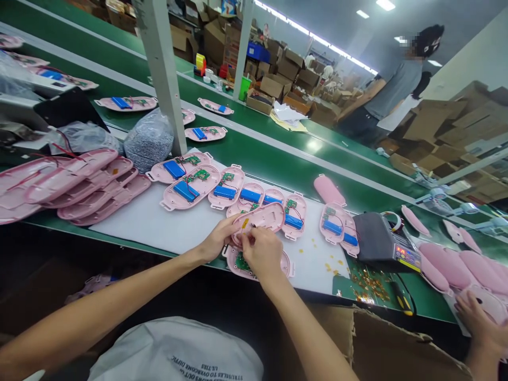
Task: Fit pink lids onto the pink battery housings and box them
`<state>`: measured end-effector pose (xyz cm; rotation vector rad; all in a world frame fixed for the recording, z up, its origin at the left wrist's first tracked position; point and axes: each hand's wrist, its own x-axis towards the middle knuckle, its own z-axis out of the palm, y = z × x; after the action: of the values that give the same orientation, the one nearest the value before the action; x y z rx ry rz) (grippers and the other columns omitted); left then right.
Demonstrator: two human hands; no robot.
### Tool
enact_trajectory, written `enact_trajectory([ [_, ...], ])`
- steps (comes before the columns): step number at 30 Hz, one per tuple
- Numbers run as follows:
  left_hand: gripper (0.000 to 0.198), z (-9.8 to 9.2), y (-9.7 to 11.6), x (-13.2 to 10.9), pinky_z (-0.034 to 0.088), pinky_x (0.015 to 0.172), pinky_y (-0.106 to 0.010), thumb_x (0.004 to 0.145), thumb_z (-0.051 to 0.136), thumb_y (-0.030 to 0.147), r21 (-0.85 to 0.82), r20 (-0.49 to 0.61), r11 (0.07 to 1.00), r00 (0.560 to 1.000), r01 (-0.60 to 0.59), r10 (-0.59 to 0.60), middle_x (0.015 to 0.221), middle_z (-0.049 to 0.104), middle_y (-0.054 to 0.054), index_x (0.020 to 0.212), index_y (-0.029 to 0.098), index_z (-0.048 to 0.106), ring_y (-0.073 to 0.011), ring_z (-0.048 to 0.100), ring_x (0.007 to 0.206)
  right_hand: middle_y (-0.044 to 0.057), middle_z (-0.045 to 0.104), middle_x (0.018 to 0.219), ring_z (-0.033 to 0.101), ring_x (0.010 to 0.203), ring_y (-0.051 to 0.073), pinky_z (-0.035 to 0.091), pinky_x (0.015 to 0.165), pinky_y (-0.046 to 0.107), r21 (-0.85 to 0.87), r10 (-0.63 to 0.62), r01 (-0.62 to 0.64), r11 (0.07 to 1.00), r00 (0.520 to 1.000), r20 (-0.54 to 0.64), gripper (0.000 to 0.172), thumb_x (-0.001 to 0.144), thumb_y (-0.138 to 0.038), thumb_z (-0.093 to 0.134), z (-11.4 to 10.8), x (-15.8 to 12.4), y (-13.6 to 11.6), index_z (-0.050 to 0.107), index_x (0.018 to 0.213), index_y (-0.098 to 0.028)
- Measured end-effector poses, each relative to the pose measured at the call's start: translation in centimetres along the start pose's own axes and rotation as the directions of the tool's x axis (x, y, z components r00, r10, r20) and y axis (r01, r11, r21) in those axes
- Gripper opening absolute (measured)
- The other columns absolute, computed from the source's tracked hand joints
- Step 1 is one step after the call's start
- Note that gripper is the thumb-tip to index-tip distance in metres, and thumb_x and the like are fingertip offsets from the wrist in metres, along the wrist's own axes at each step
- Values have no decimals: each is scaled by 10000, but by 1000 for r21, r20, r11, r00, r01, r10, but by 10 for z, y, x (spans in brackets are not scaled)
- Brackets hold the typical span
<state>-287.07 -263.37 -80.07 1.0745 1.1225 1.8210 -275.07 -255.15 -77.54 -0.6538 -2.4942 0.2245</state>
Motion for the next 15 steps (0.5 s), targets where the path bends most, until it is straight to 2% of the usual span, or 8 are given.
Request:
enact_trajectory([
  [3, 449, -2, -2, -3, 489, 914, -334, 771, 606, 226, 145, -33, 988, 997, -61, 66, 1141, 643, -78, 1209, 145, 545, -233, 598, 1044, -6, 569, 559, 524, 562, 155, 332, 558, 274, 23, 142, -143, 989, 990, 20, 356, 790, -441, 664, -15, 1, 9, 538, 557, -203],
  [5, 480, -7, 1, -6, 472, 950, -352, 777, 573, 177, 339, -12, 935, 993, -108, 119, 1175, 636, -84, 1254, 154, 522, -241, 593, 1075, 3, 589, 624, 542, 601, 161, 386, 579, 278, 60, 122, -118, 991, 989, -78, 315, 786, -453, 667, -39, -1, 16, 558, 628, -204],
  [7, 481, -14, 8, -9, 483, 922, -344, 803, 498, 125, 516, 155, 837, 981, -181, 117, 1138, 654, -71, 1279, 189, 515, -225, 618, 1027, 63, 643, 841, 593, 779, 208, 458, 691, 322, 0, 1, -1, 1000, 980, -201, 271, 779, -453, 673, -66, -6, 24, 628, 835, -192],
  [8, 492, -18, 13, -10, 487, 915, -338, 813, 464, 100, 577, 286, 779, 954, -244, 88, 1138, 659, -67, 1290, 211, 511, -219, 623, 1022, 101, 643, 991, 596, 901, 241, 474, 768, 356, -53, -84, 75, 996, 980, -183, 349, 767, -448, 685, -77, -11, 27, 637, 991, -185],
  [9, 507, -21, 18, -12, 482, 928, -337, 820, 427, 74, 614, 424, 718, 904, -329, 51, 1167, 655, -68, 1296, 228, 508, -217, 619, 1047, 132, 607, 1150, 571, 1034, 274, 472, 850, 393, -99, -167, 157, 983, 981, -94, 496, 746, -444, 705, -83, -16, 31, 601, 1156, -184],
  [11, 546, -24, 29, -16, 429, 1023, -370, 798, 404, 31, 620, 646, 588, 764, -519, -7, 1306, 586, -91, 1300, 222, 501, -234, 550, 1190, 159, 454, 1400, 449, 1251, 328, 416, 998, 455, -123, -260, 287, 950, 944, 202, 823, 671, -462, 765, -81, -27, 37, 455, 1381, -185],
  [13, 571, -22, 38, -20, 346, 1109, -427, 727, 485, 38, 603, 751, 452, 659, -658, -43, 1413, 484, -139, 1282, 171, 501, -274, 444, 1303, 181, 298, 1515, 308, 1365, 367, 331, 1093, 490, -111, -227, 301, 947, 873, 433, 1073, 581, -508, 809, -62, -35, 41, 331, 1468, -139],
  [15, 627, -18, 46, -21, 301, 1140, -470, 636, 587, 78, 601, 782, 360, 617, -714, -81, 1418, 457, -182, 1255, 132, 503, -311, 405, 1325, 205, 263, 1527, 254, 1388, 387, 259, 1137, 507, -113, -163, 260, 959, 831, 532, 1138, 566, -516, 801, -40, -40, 43, 285, 1483, -83],
])
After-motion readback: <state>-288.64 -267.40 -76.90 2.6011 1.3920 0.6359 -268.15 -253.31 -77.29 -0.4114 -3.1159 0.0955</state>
